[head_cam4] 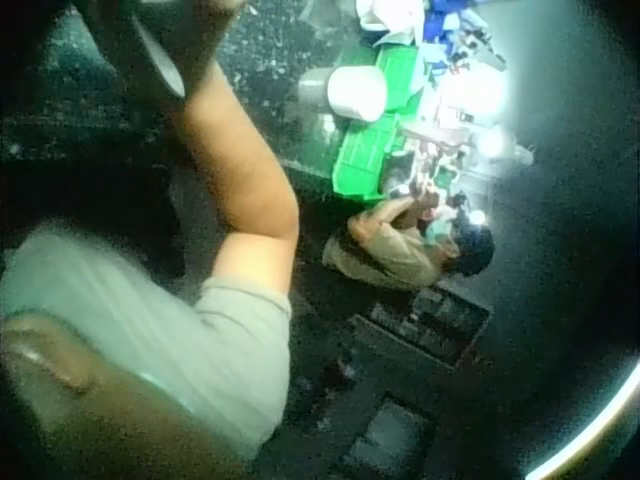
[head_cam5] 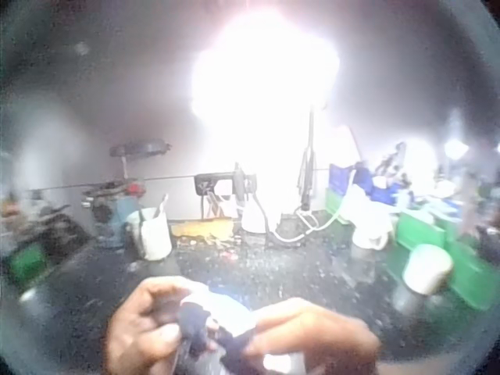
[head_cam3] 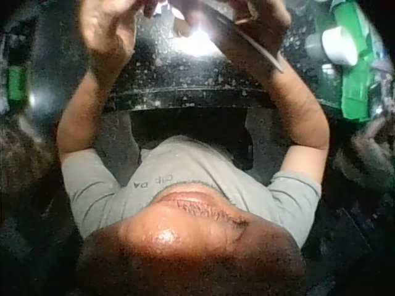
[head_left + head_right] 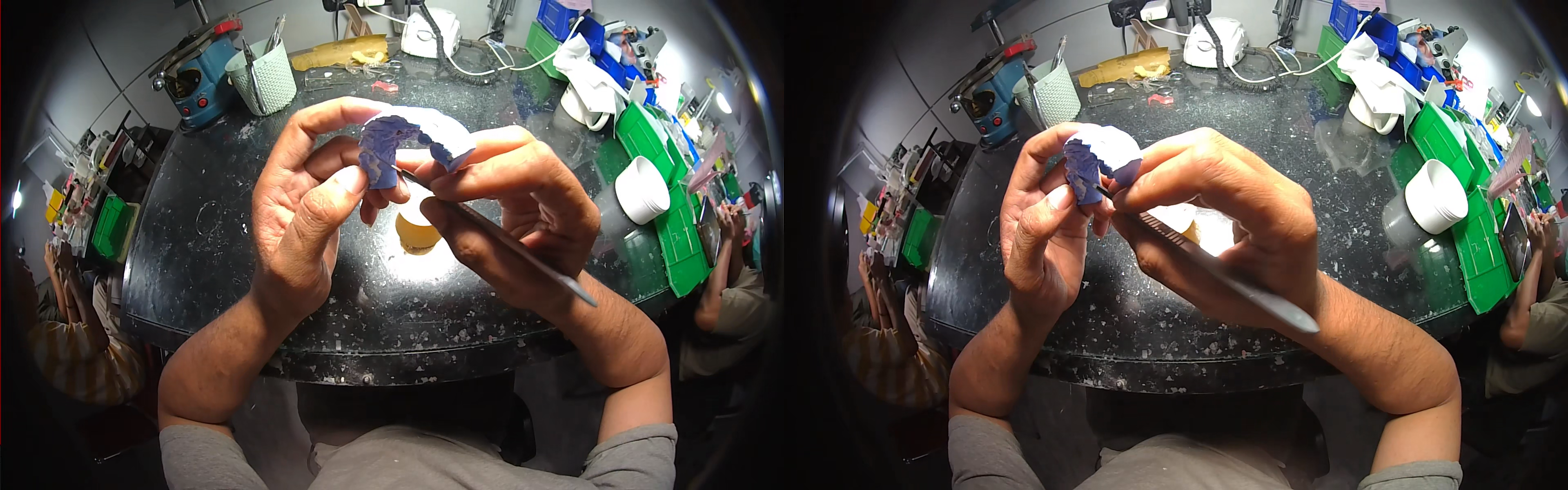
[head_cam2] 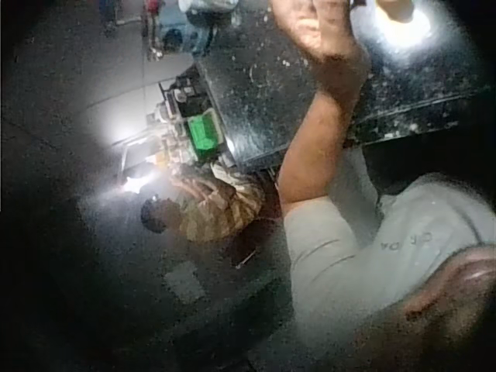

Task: Manually adjusting and detailing a blue dental impression or prosthetic using a small metal tool.

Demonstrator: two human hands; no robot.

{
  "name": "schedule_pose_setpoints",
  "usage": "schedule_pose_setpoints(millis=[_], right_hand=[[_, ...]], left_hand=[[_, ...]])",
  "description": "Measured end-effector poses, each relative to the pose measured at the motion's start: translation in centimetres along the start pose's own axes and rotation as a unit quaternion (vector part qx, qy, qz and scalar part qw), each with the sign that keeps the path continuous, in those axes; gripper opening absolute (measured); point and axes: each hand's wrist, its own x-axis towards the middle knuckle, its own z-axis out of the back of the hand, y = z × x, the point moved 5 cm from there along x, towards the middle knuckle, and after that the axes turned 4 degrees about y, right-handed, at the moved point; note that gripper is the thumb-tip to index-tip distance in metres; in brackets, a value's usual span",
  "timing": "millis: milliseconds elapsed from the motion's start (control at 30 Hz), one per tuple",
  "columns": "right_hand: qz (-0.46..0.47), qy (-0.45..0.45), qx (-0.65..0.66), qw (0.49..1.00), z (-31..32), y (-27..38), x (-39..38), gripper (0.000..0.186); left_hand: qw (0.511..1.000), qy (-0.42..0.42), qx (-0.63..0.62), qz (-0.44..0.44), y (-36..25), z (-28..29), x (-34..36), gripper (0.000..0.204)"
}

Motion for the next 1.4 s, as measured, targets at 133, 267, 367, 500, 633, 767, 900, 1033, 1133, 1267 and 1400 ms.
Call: schedule_pose_setpoints(millis=[133,267,367,500,633,767,900,1033,1133,1267,1400], right_hand=[[0.085,-0.015,-0.037,0.996,0.4,0.6,0.4,0.029],[0.105,-0.018,-0.072,0.992,0.2,1.2,0.5,0.028],[0.115,-0.027,-0.076,0.99,-0.1,1.0,0.5,0.026],[0.128,-0.027,-0.077,0.988,-0.3,0.8,0.7,0.023],[0.138,-0.015,-0.083,0.987,-0.4,0.6,0.7,0.022],[0.16,-0.015,-0.082,0.984,-0.2,0.7,0.9,0.022],[0.116,-0.011,-0.079,0.99,-0.3,0.9,0.9,0.023],[0.1,-0.002,-0.072,0.992,-0.2,0.8,0.9,0.024],[0.084,-0.006,-0.066,0.994,-0.2,0.8,0.8,0.024],[0.076,-0.002,-0.053,0.996,-0.1,0.6,0.7,0.024],[0.057,-0.006,-0.031,0.998,0.0,0.3,0.7,0.023]], left_hand=[[1.0,-0.006,-0.018,-0.004,0.2,0.1,0.3,0.047],[0.999,0.009,-0.039,0.008,0.7,0.3,0.2,0.049],[0.996,0.012,-0.085,0.027,0.8,-0.1,0.2,0.034],[0.99,0.003,-0.138,0.025,0.9,-0.5,0.1,0.034],[0.995,-0.013,-0.093,0.016,1.2,-0.2,0.2,0.036],[0.997,0.003,-0.057,-0.048,0.9,0.0,0.2,0.039],[0.996,-0.018,-0.038,-0.076,0.7,0.1,0.1,0.039],[0.997,-0.001,-0.029,-0.074,0.7,0.0,0.2,0.038],[0.996,0.004,-0.023,-0.08,0.6,0.0,0.1,0.038],[0.999,-0.006,-0.009,-0.047,0.5,-0.1,0.0,0.04],[0.998,-0.015,-0.018,-0.05,0.5,-0.2,0.2,0.037]])
